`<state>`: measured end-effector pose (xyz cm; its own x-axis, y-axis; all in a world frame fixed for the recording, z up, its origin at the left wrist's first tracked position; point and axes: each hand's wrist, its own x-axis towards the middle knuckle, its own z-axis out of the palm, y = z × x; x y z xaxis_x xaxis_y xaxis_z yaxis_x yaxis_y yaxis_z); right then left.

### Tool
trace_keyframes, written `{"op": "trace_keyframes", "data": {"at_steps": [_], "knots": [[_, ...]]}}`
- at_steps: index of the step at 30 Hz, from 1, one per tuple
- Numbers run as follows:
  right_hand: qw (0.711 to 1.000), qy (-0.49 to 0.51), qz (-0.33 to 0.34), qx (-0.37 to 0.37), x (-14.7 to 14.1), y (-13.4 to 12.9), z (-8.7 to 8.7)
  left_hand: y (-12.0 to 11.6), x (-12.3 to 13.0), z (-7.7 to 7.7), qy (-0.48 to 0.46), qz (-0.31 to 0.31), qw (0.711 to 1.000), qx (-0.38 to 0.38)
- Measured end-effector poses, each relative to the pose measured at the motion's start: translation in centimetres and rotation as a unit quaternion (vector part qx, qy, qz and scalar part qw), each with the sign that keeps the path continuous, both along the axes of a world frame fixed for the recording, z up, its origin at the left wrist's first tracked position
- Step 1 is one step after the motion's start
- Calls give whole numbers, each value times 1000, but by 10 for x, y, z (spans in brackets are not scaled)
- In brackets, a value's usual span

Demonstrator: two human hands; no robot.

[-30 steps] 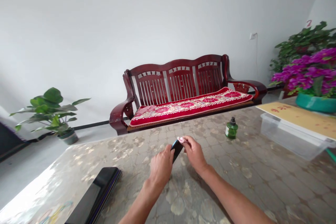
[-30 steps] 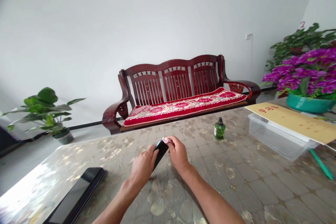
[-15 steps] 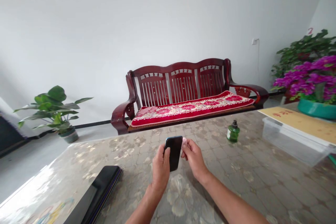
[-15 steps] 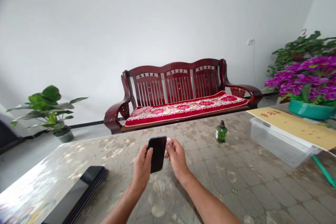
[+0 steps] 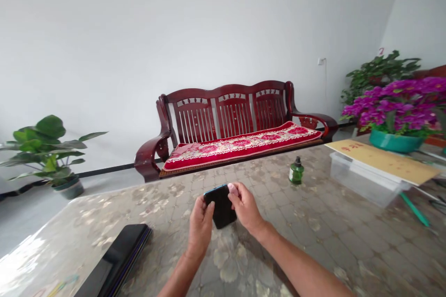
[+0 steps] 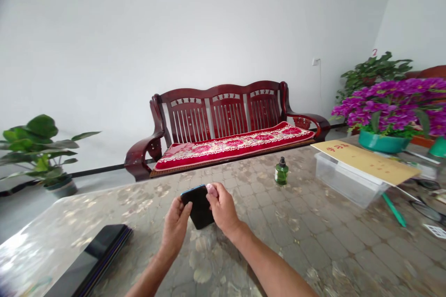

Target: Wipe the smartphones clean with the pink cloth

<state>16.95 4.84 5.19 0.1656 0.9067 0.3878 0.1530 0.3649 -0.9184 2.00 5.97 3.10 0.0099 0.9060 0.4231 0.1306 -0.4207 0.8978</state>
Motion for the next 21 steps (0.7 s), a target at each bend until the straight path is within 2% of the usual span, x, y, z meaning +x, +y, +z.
{"op": "trace_keyframes", "data": {"at_steps": [3,5,8,11,13,16,21], "knots": [[998,-54,-6,16,1,-3,3,4,-16,18,59,-41,997,-12],[995,-92,-12,42,0,-7,6,5,-25,35,151,-45,987,-13],[987,-132,-6,93,-5,-15,12,-1,-32,62,298,-58,953,-1],[978,-166,-1,128,-9,-22,16,-10,-34,77,372,-65,926,7],[970,-198,-4,139,-8,-25,14,-16,-35,78,382,-64,922,11],[955,-264,-1,136,2,-29,0,-26,-41,70,376,-43,925,20],[935,-348,-14,72,25,-30,-29,-40,-54,55,366,7,931,15]]}}
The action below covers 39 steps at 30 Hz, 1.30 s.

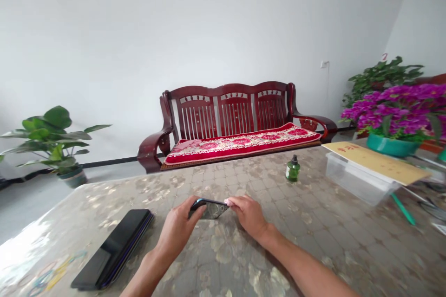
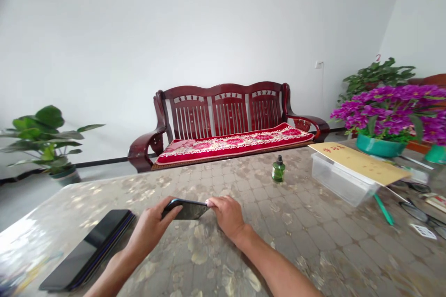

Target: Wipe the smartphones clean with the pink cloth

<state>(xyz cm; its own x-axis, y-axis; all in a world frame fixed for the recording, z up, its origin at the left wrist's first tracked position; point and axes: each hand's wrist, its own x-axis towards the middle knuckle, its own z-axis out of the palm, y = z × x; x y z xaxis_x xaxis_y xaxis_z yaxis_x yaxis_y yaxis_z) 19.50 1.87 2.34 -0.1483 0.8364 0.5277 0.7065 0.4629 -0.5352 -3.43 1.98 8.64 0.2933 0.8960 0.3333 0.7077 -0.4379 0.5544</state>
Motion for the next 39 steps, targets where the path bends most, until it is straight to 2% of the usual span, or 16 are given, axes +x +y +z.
{"op": "trace_keyframes", "data": {"at_steps": [2,4,9,12,16,18,24,26,29,32,35,39], "knots": [[1000,-8,-24,-16,-2,-1,0,-6,-2,-1,3,9,1000,-3],[1000,1,-30,-7,-12,-4,8,-11,-2,-2,7,17,1000,-2],[998,34,26,48,-45,-13,32,-24,-9,-4,5,15,1000,-4],[998,21,38,50,-46,-9,28,-29,-20,-8,3,16,1000,-10],[999,-5,-1,52,-34,2,14,-32,-33,-14,7,25,1000,-17],[998,-17,-10,61,-35,3,13,-33,-38,-17,6,26,999,-24],[987,-80,82,109,-57,-8,25,-29,-43,-29,8,-3,998,-59],[988,-79,85,103,-55,-7,25,-24,-41,-36,-7,-9,998,-69],[998,-5,23,57,-42,3,20,-14,-34,-43,-37,-15,996,-77],[989,144,-35,-7,-28,18,10,-3,-25,-44,-45,-18,996,-80],[961,272,-26,-53,-20,29,-1,6,-17,-41,-30,-17,996,-80],[950,303,-37,-70,-13,34,-18,12,-13,-37,2,-14,996,-83]]}}
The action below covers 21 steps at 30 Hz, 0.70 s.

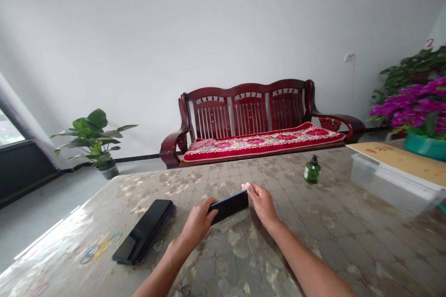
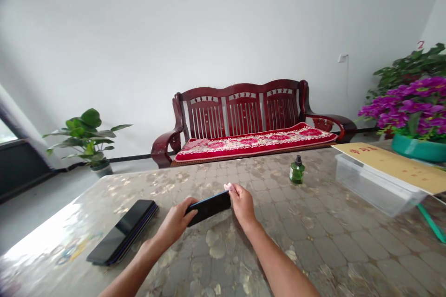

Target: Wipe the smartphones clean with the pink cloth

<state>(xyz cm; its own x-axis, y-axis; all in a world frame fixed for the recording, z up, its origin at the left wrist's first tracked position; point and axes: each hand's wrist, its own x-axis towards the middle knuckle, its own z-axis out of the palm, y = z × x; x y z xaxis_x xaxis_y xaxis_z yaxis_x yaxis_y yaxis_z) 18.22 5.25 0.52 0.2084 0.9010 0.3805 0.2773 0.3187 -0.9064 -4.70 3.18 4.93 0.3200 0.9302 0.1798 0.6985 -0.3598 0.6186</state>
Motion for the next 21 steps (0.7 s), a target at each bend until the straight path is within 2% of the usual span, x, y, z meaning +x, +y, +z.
{"op": "trace_keyframes", "data": {"at_steps": [5,10,14,18,21], "knots": [[999,-21,-9,-33,4,-4,-15,4,-2,-2,50,1,999,-6],[999,0,-1,-38,5,-4,-12,8,-4,2,56,-27,998,-14],[998,50,20,-36,5,-2,-4,10,2,1,12,-19,999,-23],[993,105,24,-48,6,-4,4,10,12,-9,-57,5,998,-25],[991,125,18,-41,8,-4,13,9,20,-15,-113,-19,992,-43]]}}
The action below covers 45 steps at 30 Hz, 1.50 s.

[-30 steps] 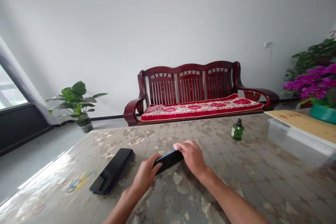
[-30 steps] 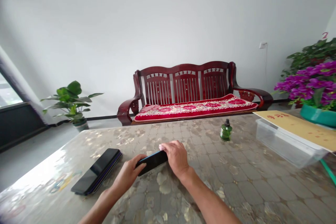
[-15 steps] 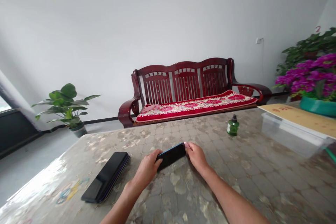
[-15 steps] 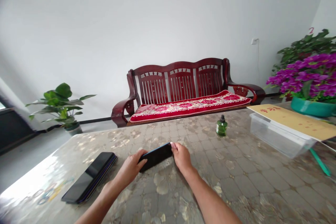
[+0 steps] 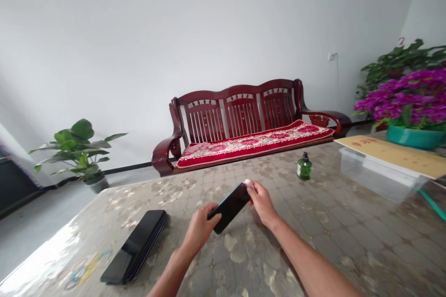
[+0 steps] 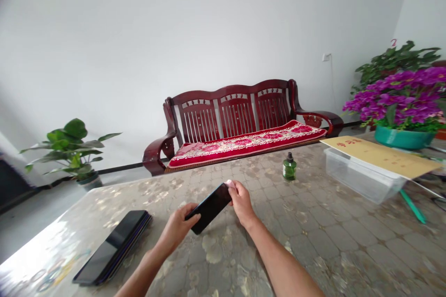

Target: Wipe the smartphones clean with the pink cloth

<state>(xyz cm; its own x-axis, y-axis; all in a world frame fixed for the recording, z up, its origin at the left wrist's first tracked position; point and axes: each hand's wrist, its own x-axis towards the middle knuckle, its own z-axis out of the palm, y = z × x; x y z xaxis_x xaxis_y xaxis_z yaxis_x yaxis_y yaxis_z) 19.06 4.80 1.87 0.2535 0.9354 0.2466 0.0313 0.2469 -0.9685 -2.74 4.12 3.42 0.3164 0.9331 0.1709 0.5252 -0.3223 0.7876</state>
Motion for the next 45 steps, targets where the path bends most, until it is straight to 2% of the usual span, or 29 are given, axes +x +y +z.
{"op": "trace_keyframes", "data": {"at_steps": [3,6,10,13,17,22,27,32,36,38,39,42,45], "knots": [[999,12,-8,48,2,0,13,-1,6,-1,-48,-44,998,-25],[994,22,-4,108,2,-2,26,2,10,-3,-70,-61,995,-30],[992,14,1,128,1,-3,36,7,15,-11,-92,-82,992,-39],[994,-77,-29,76,7,1,32,5,19,-15,-136,-62,987,-55],[961,-263,-82,-19,24,7,20,-8,22,-9,-234,-49,963,-123],[925,-366,-54,-88,30,-1,9,-22,31,4,-347,4,908,-233],[901,-414,-15,-126,26,-10,18,-30,49,3,-412,47,874,-252],[921,-371,-1,-118,18,-5,32,-34,64,-1,-423,66,878,-214],[976,-169,83,-109,-6,-5,34,-31,73,-9,-386,72,908,-144],[984,-98,87,-121,-17,-9,34,-31,80,-14,-360,71,925,-102],[984,-97,72,-131,-22,-11,34,-32,84,-17,-353,62,930,-86],[984,-109,31,-138,-27,-17,37,-40,93,-21,-356,-11,931,-83],[986,-100,40,-129,-18,-18,41,-46,88,-19,-345,-115,924,-118]]}}
